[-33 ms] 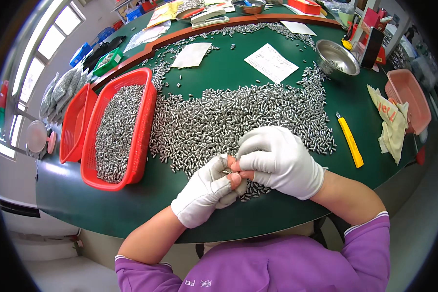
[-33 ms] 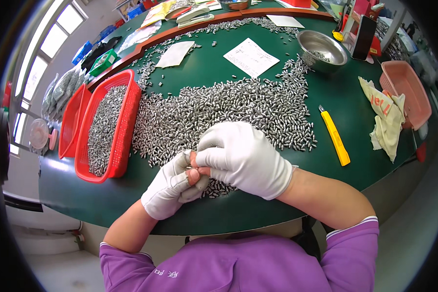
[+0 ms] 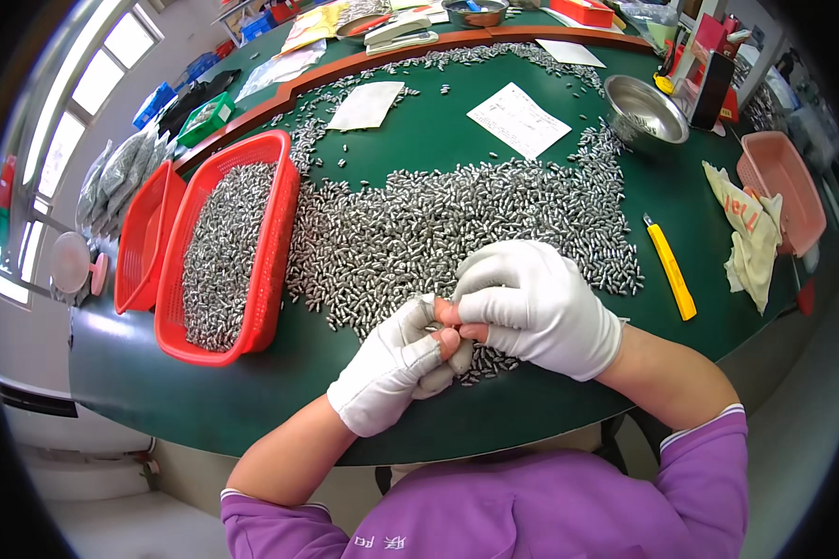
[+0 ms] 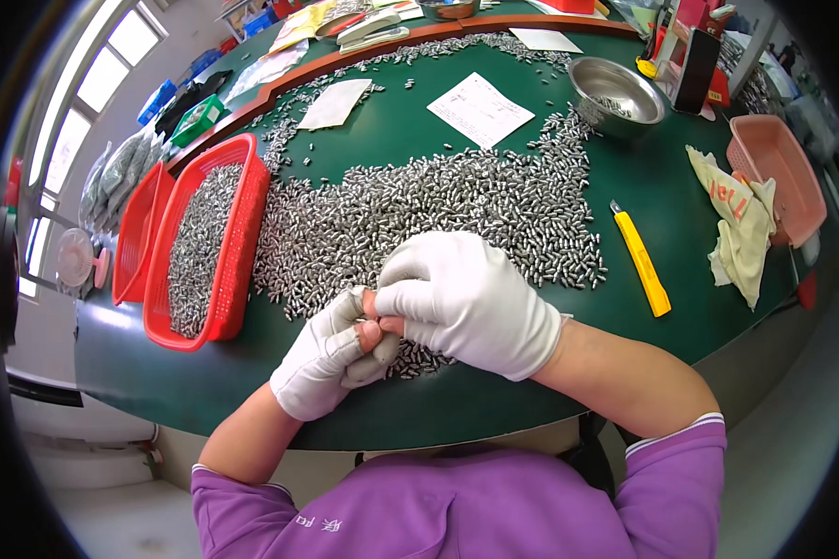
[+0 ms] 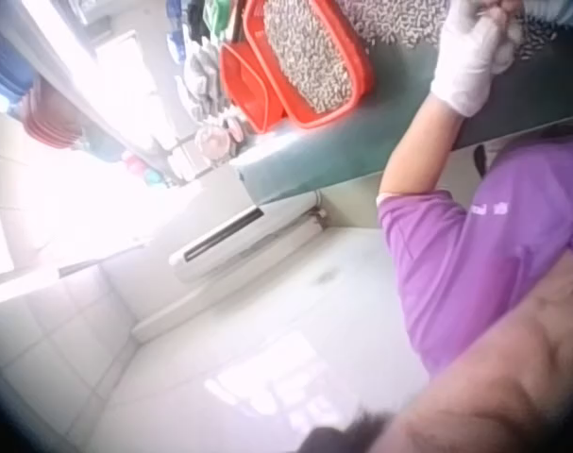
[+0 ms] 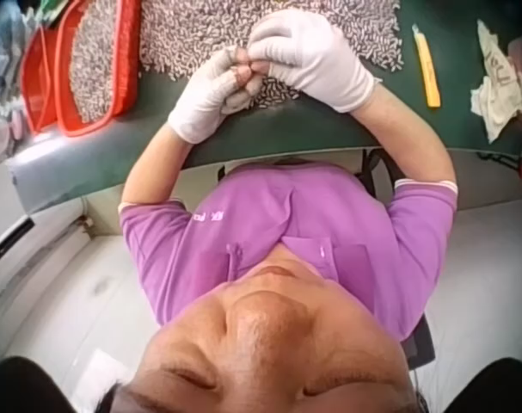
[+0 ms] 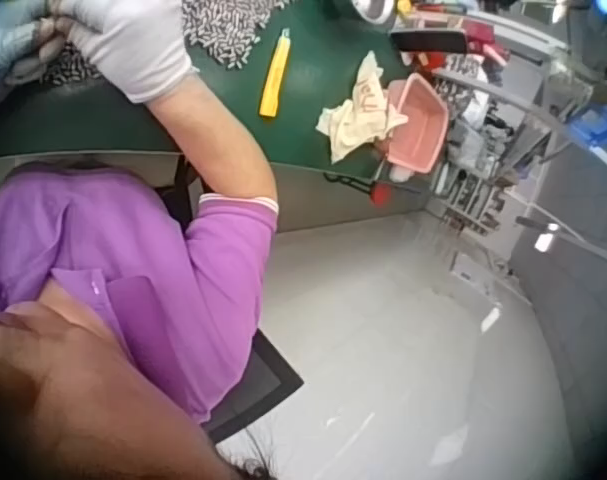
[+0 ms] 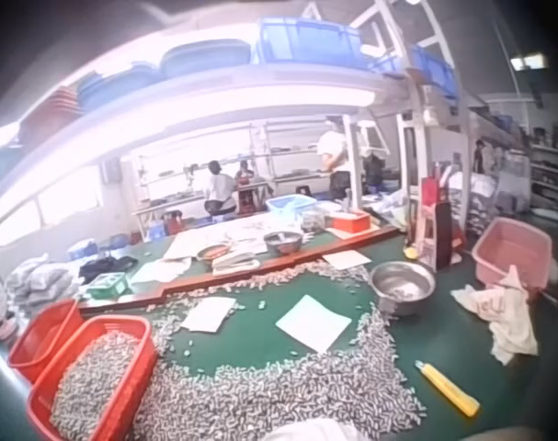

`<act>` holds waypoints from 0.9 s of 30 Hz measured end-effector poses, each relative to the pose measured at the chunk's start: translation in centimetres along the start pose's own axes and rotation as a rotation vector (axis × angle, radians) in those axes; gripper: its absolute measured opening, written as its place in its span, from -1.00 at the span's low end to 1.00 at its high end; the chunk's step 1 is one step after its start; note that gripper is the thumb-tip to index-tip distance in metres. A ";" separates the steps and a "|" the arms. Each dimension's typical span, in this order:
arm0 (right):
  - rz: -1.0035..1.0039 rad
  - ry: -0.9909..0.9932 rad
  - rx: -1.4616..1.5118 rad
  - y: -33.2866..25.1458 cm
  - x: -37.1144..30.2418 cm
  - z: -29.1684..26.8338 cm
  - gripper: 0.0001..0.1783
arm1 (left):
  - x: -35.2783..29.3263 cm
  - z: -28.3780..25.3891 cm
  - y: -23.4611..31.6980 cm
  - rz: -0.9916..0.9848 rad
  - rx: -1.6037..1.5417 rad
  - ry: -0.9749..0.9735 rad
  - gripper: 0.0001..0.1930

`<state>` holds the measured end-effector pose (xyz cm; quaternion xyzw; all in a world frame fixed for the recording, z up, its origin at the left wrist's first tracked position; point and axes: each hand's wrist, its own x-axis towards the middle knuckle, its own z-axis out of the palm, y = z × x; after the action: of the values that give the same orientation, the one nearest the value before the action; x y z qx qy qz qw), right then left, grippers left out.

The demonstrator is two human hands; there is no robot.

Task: Sorting and inspecting small metal components on a workbench.

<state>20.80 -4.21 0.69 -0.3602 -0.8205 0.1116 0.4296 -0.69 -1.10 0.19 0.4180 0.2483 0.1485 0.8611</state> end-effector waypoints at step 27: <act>0.314 0.103 0.107 -0.2 -0.3 -0.6 -0.84 | 0.2 -0.2 -0.2 0.086 -0.064 0.009 -0.69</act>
<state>21.30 -4.69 0.98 -0.4658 -0.7241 0.2020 0.4668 -0.60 -0.99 -0.15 0.3997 0.2289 0.1954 0.8658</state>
